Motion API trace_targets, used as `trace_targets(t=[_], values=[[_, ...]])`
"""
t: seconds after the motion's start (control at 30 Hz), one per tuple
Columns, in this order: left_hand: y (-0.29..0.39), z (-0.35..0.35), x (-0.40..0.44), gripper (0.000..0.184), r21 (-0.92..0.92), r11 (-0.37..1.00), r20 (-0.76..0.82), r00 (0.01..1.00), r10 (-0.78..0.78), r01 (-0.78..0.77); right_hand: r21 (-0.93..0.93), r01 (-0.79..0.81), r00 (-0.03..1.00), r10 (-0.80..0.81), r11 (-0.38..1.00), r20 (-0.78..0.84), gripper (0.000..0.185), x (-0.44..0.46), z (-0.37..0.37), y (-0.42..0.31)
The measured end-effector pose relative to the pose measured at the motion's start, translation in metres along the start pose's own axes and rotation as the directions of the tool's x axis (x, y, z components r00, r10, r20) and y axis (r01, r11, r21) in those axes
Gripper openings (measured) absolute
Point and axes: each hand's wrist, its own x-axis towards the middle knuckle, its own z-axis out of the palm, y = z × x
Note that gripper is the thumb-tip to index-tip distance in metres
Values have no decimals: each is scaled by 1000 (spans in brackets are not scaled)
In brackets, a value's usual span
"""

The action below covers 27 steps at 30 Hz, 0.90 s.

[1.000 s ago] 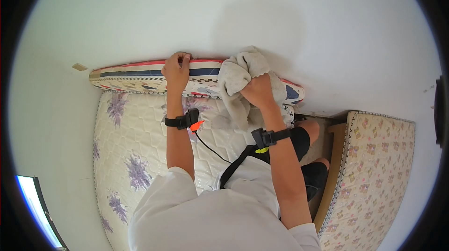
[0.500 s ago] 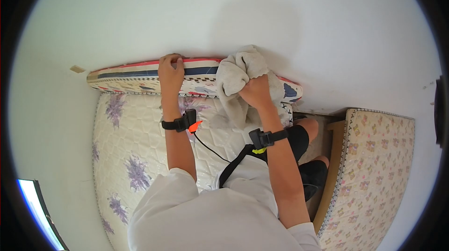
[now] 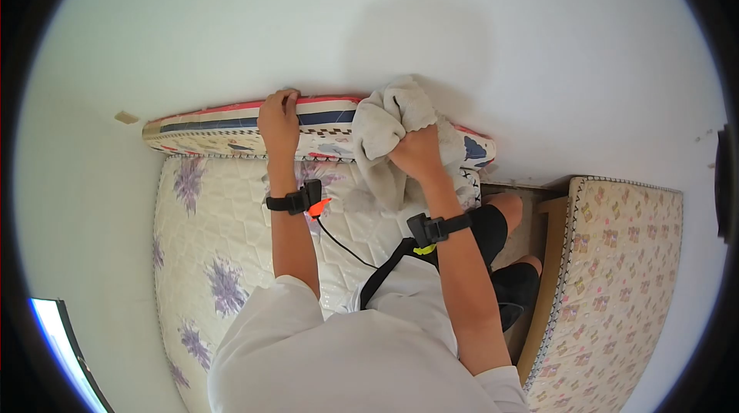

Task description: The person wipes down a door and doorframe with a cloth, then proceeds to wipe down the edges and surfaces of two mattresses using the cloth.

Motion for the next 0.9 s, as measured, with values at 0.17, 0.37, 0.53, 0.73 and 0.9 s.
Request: trace_targets(t=[0.17, 0.37, 0.53, 0.73, 0.9], values=[[-3, -6, 0, 16, -198, 975, 60, 994, -90, 100, 133, -37, 998, 43, 990, -42, 42, -1, -2, 0], [-12, -11, 5, 18, -235, 955, 136, 979, -150, 179, -321, 76, 996, -57, 944, 68, 52, -43, -6, 63], [-6, -5, 0, 15, -154, 986, 52, 997, -56, 64, 0, -221, 975, 221, 975, -29, 51, -57, -53, 84], [7, 12, -12, 12, 131, 980, -28, 987, 157, -152, 161, -362, 932, 362, 918, 31, 51, -51, -76, 78], [20, 10, -21, 14, 241, 951, 30, 981, 192, -193, -243, -281, 955, 295, 928, 22, 55, -54, -75, 73]])
